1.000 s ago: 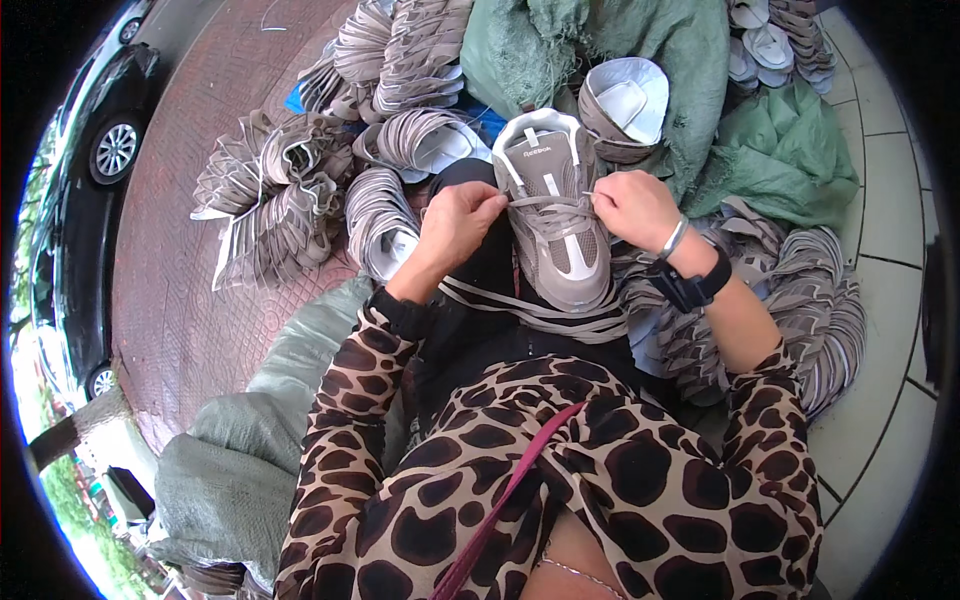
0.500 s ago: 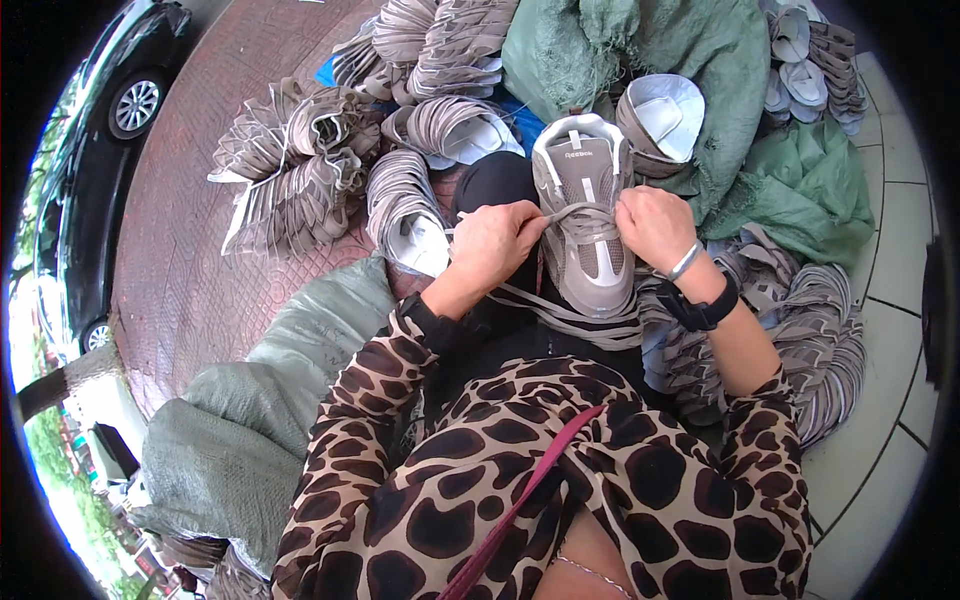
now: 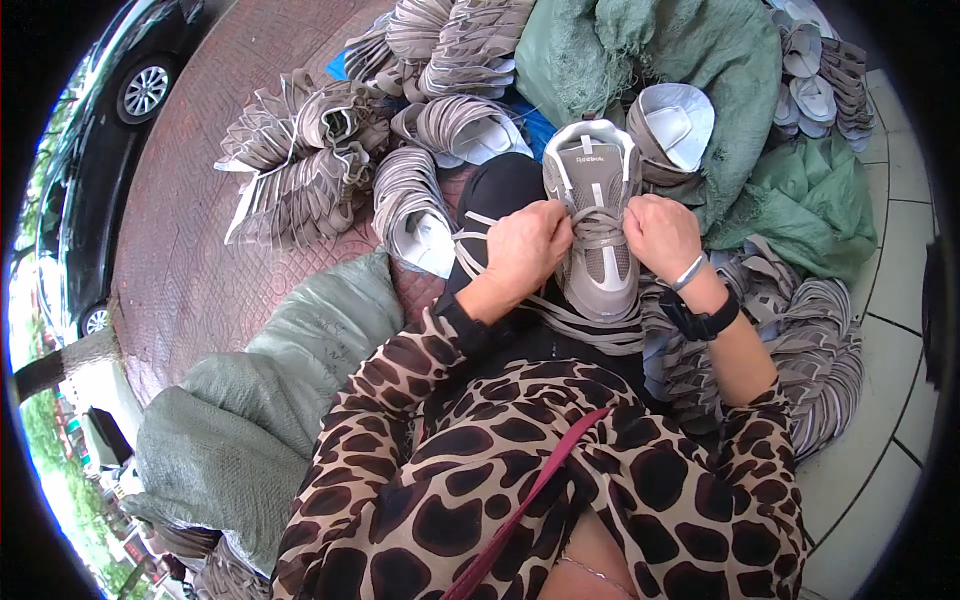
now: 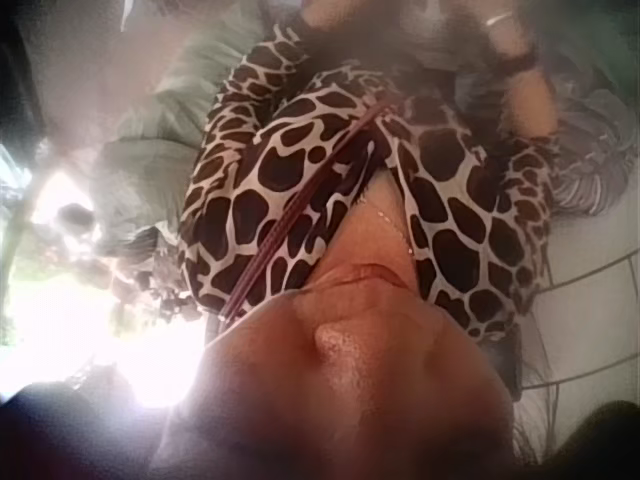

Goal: The person sits on the ground surrounded by piles of shoes and laces. They hold a single beige sneaker and repeatedly thread a long lace through the eyelets, pulling it tight and adjusting the loops. The task involves continuous manipulation of the lace and shoe to secure the lacing pattern.

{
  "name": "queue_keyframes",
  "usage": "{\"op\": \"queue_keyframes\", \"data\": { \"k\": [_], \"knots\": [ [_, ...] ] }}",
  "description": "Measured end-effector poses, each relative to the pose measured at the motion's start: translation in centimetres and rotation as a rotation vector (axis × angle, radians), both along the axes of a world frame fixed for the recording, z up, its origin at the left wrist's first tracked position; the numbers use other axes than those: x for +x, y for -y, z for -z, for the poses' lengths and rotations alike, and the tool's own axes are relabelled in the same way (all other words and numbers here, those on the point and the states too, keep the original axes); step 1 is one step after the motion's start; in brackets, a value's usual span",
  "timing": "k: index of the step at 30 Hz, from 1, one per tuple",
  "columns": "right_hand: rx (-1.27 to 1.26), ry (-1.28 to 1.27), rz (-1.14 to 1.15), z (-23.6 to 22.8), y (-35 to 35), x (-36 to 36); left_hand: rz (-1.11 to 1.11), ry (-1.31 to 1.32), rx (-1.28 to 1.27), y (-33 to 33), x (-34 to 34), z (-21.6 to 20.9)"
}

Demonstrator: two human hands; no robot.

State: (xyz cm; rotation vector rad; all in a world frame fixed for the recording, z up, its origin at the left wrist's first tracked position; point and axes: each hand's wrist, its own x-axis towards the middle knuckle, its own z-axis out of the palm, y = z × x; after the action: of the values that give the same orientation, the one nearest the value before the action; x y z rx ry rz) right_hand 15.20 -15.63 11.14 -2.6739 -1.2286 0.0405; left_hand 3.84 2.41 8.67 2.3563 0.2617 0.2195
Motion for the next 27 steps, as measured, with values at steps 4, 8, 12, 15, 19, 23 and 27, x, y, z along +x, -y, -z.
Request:
{"op": "queue_keyframes", "data": {
  "k": [4,8,12,15,19,23,27],
  "knots": [
    [-0.117,0.047,-0.077,-2.6,-0.1,0.7,0.130,0.042,0.327,-0.3,0.8,-0.8],
    [0.154,0.209,-0.507,-4.7,-0.5,4.2,0.351,0.381,0.514,-3.0,2.3,-1.8],
    [-0.112,0.011,-0.793,-3.4,-1.3,7.9,0.690,0.192,0.490,-5.6,4.7,-1.9],
    [-0.163,-0.171,-0.772,-1.8,-0.8,8.7,0.770,0.080,0.397,-5.8,5.0,-1.4],
    [-0.044,-0.153,-0.577,-0.5,-0.2,7.1,0.568,-0.072,0.269,-4.4,4.8,-0.4],
    [-0.256,-0.137,-0.354,0.0,-1.9,6.1,0.407,-0.138,-0.019,-3.9,6.2,-0.1],
    [0.362,-0.171,-0.178,-1.9,-6.2,10.5,0.231,-0.041,-0.605,-5.4,9.2,-1.1]
  ]
}}
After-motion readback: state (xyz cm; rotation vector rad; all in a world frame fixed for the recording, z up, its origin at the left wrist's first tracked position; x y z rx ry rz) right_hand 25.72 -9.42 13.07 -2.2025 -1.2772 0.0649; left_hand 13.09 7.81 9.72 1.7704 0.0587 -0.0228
